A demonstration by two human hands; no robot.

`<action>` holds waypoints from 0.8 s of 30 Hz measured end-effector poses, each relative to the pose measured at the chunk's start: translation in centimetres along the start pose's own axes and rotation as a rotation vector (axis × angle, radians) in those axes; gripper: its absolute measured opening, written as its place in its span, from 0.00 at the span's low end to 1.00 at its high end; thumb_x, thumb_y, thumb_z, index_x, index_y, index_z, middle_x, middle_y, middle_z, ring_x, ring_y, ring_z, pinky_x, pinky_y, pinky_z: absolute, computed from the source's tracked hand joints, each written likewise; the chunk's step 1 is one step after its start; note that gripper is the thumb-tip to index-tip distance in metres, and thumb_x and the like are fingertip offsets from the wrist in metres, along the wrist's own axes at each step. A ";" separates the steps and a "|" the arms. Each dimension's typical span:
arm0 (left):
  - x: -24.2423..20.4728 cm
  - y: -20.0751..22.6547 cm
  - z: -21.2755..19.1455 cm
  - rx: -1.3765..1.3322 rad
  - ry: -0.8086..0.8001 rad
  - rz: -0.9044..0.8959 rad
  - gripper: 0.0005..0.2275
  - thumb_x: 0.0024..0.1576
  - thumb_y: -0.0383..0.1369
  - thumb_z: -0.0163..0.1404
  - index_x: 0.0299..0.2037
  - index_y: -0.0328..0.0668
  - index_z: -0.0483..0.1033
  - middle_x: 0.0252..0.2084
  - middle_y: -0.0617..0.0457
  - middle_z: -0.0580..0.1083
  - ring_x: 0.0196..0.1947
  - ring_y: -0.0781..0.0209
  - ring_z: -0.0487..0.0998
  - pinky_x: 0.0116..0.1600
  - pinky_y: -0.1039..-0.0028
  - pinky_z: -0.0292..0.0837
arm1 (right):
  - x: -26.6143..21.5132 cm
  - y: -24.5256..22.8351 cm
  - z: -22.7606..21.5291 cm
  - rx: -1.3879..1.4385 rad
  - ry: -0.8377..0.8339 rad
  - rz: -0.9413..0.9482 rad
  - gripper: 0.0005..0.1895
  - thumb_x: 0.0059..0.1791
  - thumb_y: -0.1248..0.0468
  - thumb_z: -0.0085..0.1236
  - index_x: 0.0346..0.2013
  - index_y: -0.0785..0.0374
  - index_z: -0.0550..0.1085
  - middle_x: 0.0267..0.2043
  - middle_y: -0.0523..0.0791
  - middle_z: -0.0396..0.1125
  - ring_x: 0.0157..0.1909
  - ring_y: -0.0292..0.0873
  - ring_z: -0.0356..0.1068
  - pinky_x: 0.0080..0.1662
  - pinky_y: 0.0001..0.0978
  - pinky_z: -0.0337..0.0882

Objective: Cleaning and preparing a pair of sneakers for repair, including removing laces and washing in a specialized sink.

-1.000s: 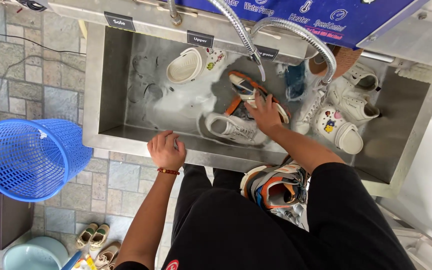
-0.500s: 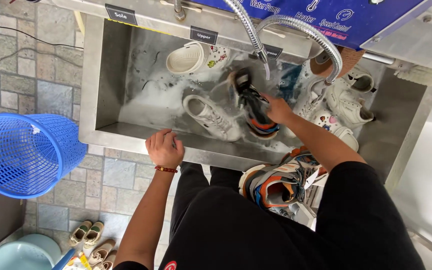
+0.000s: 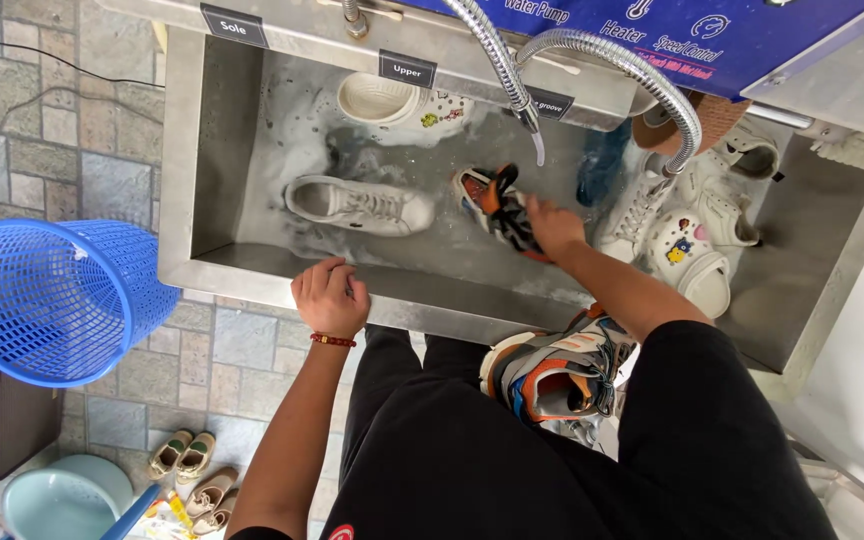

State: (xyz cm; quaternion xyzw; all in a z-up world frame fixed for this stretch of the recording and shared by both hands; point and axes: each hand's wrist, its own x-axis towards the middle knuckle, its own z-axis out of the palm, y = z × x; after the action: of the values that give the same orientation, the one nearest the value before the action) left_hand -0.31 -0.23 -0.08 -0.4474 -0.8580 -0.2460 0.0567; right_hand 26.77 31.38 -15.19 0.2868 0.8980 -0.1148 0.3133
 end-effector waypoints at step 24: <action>0.3 -0.1 -0.4 -0.028 -0.025 0.014 0.03 0.46 0.26 0.53 0.29 0.44 0.77 0.41 0.55 0.77 0.39 0.54 0.75 0.53 0.62 0.66 | 1.3 6.2 1.4 0.451 0.459 0.264 0.11 0.50 0.65 0.56 0.43 0.69 0.70 0.47 0.57 0.65 0.47 0.59 0.67 0.46 0.50 0.67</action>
State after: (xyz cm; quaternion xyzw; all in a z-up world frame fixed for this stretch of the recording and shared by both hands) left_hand -0.60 -0.25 0.34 -0.4572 -0.8520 -0.2517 0.0415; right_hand 30.24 36.43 -17.24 0.4810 0.8522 -0.2014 0.0439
